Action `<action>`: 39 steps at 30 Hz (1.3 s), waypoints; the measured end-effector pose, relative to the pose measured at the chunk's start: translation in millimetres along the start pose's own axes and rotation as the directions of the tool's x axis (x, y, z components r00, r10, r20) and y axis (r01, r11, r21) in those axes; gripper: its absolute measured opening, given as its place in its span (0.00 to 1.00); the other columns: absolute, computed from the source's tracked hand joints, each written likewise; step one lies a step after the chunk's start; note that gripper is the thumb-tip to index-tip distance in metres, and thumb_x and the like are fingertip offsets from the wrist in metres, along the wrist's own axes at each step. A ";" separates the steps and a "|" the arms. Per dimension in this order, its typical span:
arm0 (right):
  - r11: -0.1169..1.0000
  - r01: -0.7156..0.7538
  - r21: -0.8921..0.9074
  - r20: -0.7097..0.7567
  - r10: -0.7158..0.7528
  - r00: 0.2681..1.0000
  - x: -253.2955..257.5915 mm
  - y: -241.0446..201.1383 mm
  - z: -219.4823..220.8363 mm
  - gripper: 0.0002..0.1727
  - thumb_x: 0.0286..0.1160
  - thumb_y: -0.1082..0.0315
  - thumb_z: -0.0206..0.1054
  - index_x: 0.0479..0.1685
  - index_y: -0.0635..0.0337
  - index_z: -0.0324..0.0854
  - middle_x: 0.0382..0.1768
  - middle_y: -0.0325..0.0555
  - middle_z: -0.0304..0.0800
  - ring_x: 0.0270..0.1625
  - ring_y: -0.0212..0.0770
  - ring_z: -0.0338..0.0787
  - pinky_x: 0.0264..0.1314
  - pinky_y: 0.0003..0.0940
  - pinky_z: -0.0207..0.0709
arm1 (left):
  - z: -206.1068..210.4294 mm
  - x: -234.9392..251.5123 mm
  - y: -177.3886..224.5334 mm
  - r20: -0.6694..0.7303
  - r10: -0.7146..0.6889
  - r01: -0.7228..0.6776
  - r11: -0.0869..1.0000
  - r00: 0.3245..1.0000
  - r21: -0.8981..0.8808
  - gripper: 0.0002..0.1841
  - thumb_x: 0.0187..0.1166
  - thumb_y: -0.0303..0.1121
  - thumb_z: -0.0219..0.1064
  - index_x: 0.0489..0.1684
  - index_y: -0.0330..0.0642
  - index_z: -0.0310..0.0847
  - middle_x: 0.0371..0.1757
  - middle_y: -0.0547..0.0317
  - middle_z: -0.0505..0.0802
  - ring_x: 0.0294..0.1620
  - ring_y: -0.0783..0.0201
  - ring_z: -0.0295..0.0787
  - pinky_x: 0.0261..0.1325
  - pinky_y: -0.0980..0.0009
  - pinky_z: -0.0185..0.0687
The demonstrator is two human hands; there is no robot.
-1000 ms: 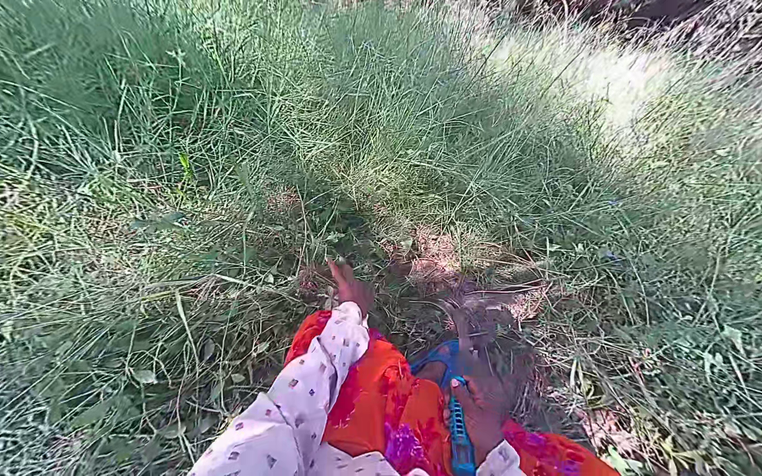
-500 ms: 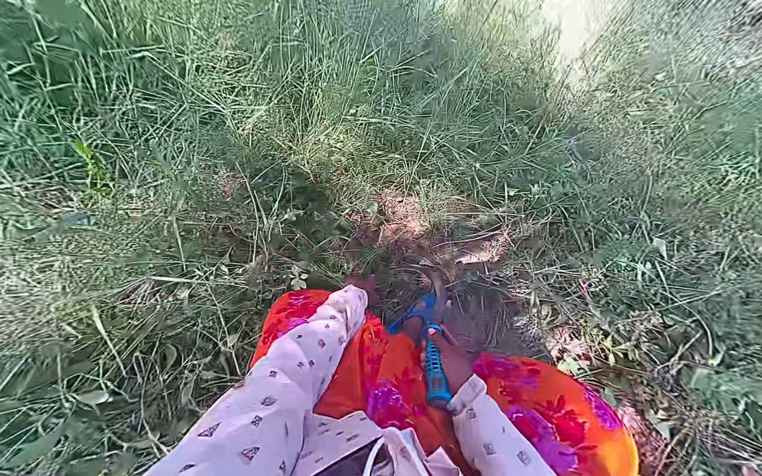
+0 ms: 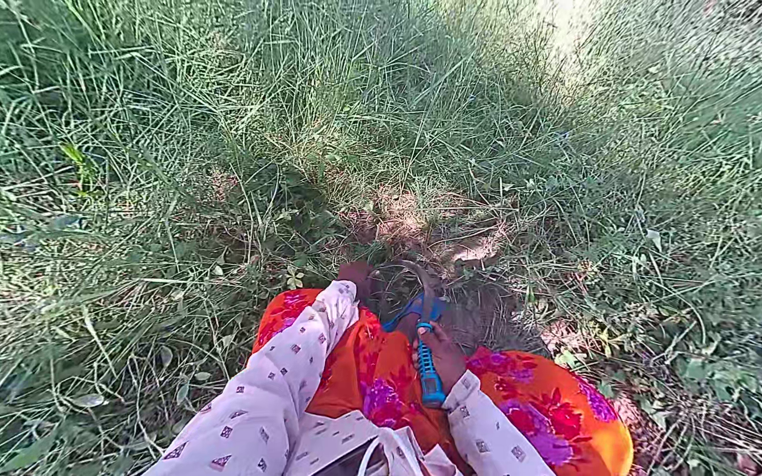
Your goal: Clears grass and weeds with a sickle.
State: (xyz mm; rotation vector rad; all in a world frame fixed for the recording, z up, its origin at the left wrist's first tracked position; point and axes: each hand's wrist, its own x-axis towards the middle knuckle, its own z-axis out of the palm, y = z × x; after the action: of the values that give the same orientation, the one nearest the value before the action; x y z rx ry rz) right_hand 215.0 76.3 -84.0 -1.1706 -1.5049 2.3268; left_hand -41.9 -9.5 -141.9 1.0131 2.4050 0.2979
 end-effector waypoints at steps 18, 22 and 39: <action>0.937 -0.011 -0.348 0.097 0.048 0.994 13.3 1.0 14.8 0.24 0.93 0.70 0.53 0.83 0.67 0.57 0.36 0.48 0.79 0.25 0.37 0.83 0.30 0.31 0.82 | -0.1 -2.8 -2.7 -0.095 -0.115 0.100 0.984 0.989 -0.147 0.28 0.96 0.49 0.41 0.75 0.44 0.80 0.73 0.40 0.87 0.79 0.40 0.79 0.83 0.35 0.60; 0.921 -0.022 -0.389 0.089 0.061 0.994 13.2 0.3 13.8 0.27 0.92 0.70 0.54 0.86 0.67 0.54 0.36 0.49 0.79 0.25 0.37 0.83 0.30 0.31 0.82 | -2.4 -4.2 -1.3 -0.089 -0.119 0.104 0.981 0.989 -0.162 0.28 0.96 0.50 0.41 0.73 0.41 0.81 0.73 0.39 0.86 0.79 0.40 0.79 0.82 0.34 0.60; 0.869 0.018 -0.494 0.101 0.037 0.994 -5.0 0.0 2.2 0.27 0.93 0.65 0.52 0.87 0.65 0.54 0.39 0.50 0.82 0.28 0.39 0.86 0.35 0.35 0.85 | -14.4 9.6 -26.4 -0.153 -0.353 0.268 0.875 0.923 -0.404 0.28 0.97 0.47 0.40 0.79 0.38 0.76 0.77 0.34 0.83 0.82 0.36 0.75 0.83 0.37 0.63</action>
State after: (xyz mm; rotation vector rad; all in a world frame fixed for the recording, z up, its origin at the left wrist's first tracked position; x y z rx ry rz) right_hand 217.0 72.3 -80.9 -1.1572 -2.2322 2.0941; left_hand -71.3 -21.1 -143.4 0.4256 2.5219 0.7551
